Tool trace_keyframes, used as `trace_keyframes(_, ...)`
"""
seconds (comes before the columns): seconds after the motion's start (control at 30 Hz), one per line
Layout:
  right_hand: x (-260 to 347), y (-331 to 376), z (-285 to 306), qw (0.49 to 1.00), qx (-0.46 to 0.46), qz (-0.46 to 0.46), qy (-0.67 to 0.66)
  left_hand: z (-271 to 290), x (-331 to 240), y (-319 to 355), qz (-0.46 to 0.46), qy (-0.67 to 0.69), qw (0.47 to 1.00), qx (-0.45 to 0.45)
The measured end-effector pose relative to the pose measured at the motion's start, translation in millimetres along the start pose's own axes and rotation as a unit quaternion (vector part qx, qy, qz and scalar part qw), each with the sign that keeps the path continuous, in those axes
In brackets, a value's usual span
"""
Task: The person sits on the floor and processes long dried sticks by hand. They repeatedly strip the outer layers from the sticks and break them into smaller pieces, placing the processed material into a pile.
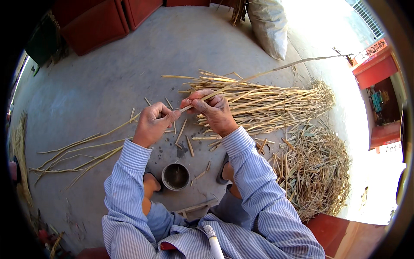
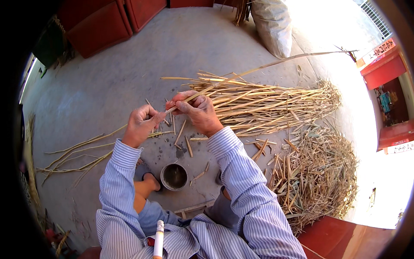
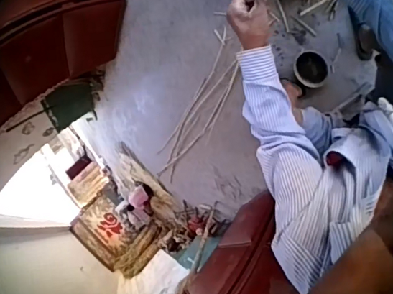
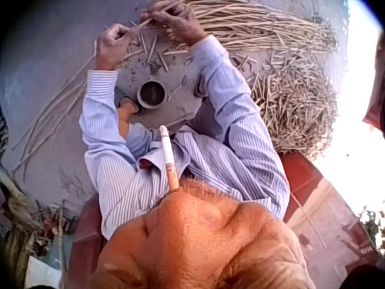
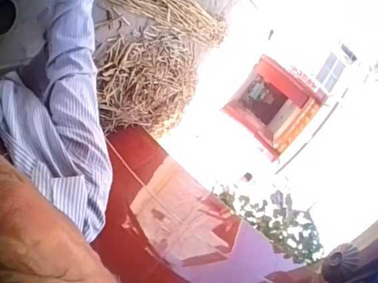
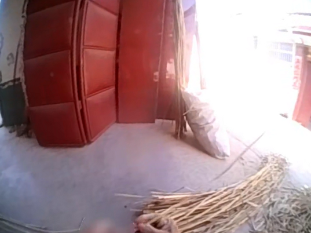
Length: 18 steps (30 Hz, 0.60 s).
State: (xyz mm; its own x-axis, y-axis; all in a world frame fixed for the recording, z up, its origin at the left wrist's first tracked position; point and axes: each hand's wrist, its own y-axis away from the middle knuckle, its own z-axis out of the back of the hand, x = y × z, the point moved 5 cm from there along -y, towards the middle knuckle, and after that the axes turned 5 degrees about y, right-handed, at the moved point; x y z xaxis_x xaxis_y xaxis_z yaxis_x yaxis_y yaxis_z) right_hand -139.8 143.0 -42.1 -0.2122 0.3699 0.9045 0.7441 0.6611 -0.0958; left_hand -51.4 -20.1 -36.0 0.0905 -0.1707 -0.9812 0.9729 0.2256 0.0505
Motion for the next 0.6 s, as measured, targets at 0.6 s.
trace_keyframes(0.6, 17, 5, 29, 0.993, -0.099, 0.011, 0.062, 16, 26, -5, -0.006, 0.096, 0.995, 0.013)
